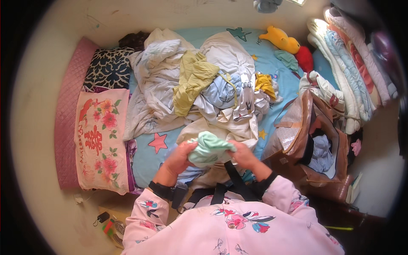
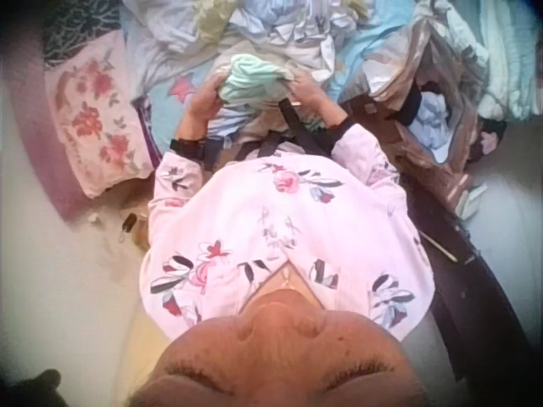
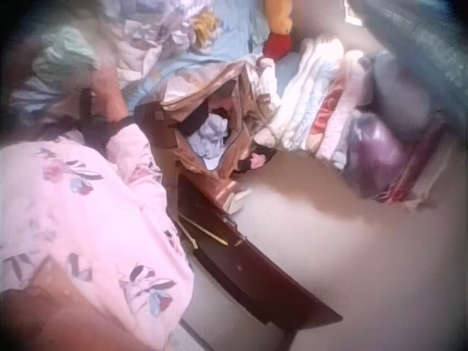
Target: The person folds items of clothing including a black top, a green top, and light blue shorts by hand on a bed. The person handles the items one at a time and places them into a storage bag.
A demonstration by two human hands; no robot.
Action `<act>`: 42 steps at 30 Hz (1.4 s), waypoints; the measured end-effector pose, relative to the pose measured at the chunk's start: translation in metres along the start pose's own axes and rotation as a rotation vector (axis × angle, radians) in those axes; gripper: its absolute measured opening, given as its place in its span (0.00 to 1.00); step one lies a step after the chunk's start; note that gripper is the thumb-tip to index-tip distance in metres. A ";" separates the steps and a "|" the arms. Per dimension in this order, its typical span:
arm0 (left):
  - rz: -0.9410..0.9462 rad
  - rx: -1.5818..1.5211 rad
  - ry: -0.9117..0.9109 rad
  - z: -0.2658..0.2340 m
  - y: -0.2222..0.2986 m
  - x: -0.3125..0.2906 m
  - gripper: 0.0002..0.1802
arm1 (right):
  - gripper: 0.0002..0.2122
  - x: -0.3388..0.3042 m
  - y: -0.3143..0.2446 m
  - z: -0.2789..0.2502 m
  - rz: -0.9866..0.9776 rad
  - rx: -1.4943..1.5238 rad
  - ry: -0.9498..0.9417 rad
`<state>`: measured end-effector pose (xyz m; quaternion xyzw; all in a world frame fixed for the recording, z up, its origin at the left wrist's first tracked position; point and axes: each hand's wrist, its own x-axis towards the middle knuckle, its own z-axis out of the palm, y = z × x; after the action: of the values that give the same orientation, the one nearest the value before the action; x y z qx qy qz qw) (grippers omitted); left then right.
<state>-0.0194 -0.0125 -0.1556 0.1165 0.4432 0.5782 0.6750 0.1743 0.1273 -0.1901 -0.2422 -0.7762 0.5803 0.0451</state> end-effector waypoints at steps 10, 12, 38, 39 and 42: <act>0.516 0.407 0.080 0.062 0.106 -0.039 0.18 | 0.14 0.018 -0.168 -0.100 -0.011 0.866 -0.010; 0.557 0.520 0.147 0.068 0.119 -0.042 0.16 | 0.15 0.017 -0.186 -0.109 -0.120 1.067 -0.033; 1.108 1.341 0.496 0.093 0.141 -0.049 0.15 | 0.10 -0.016 -0.259 -0.137 -0.394 0.684 0.249; 1.120 1.126 0.363 0.092 0.137 -0.041 0.14 | 0.10 -0.014 -0.264 -0.133 -0.403 0.680 0.247; 0.931 0.693 0.044 0.117 0.128 -0.032 0.15 | 0.11 -0.009 -0.277 -0.122 -0.385 0.584 0.100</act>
<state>-0.0182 0.0391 0.0126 0.5014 0.5225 0.6377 0.2627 0.1356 0.1726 0.1069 -0.0967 -0.6059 0.7460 0.2591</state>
